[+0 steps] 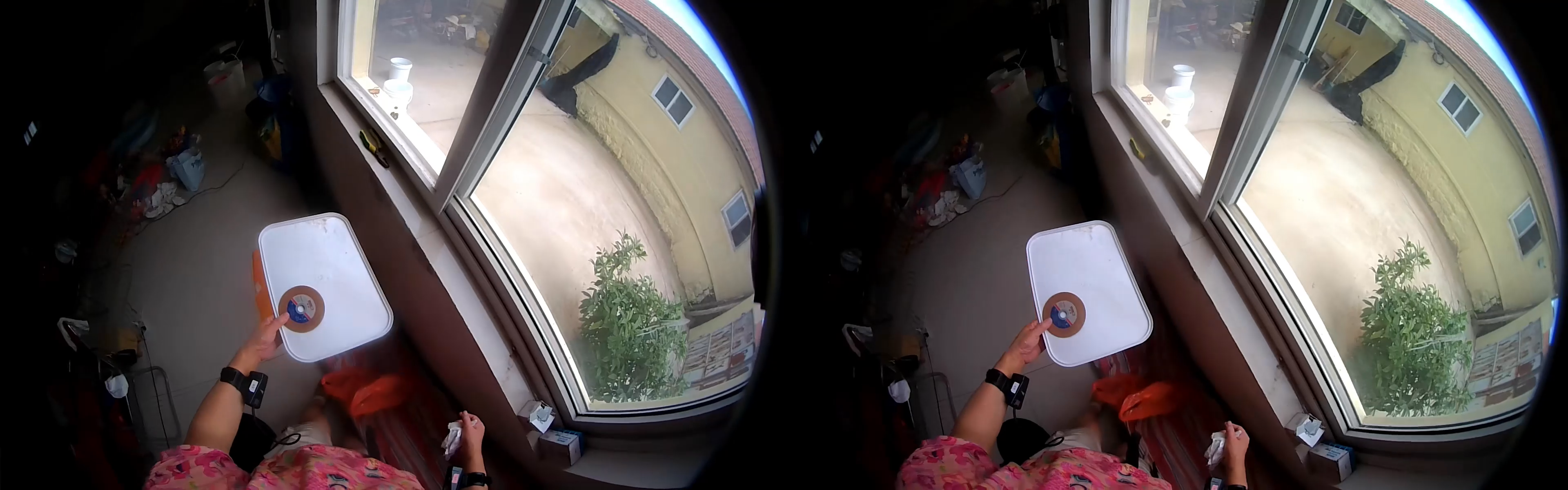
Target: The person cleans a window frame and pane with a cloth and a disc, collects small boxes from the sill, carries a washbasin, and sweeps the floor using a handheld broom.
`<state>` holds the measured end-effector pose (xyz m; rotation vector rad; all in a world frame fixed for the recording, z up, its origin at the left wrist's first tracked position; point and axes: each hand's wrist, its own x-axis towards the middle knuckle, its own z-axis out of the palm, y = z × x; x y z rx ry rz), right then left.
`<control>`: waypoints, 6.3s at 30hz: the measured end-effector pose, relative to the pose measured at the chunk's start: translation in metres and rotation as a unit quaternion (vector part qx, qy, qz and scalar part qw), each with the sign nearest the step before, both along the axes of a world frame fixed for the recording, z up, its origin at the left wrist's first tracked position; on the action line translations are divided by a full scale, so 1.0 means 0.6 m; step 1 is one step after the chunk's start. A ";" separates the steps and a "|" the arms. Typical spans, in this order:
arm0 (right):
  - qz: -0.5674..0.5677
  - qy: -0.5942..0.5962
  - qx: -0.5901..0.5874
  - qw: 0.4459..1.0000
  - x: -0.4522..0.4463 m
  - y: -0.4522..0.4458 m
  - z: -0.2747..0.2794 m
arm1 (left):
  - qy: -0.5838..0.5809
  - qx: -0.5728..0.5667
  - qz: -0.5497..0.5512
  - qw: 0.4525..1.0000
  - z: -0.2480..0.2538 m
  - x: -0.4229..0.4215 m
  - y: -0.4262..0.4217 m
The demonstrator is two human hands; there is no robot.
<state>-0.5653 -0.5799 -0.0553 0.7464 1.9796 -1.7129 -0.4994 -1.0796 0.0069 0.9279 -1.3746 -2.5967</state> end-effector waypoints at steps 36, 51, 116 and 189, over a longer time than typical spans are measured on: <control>-0.446 0.003 0.103 0.889 0.545 -0.243 0.070 | 0.129 -0.081 -0.295 0.943 0.090 -0.081 -0.194; -0.547 0.129 -0.074 0.824 0.722 -0.302 0.188 | 0.121 0.074 -0.693 0.707 0.127 0.021 0.253; -0.581 -0.141 0.026 0.801 0.706 0.347 -0.330 | 0.329 -0.630 -0.404 0.575 0.025 -0.263 0.822; -0.356 -0.179 0.575 0.714 0.765 0.175 0.484 | 0.533 -0.394 -0.577 0.477 0.115 -0.093 0.842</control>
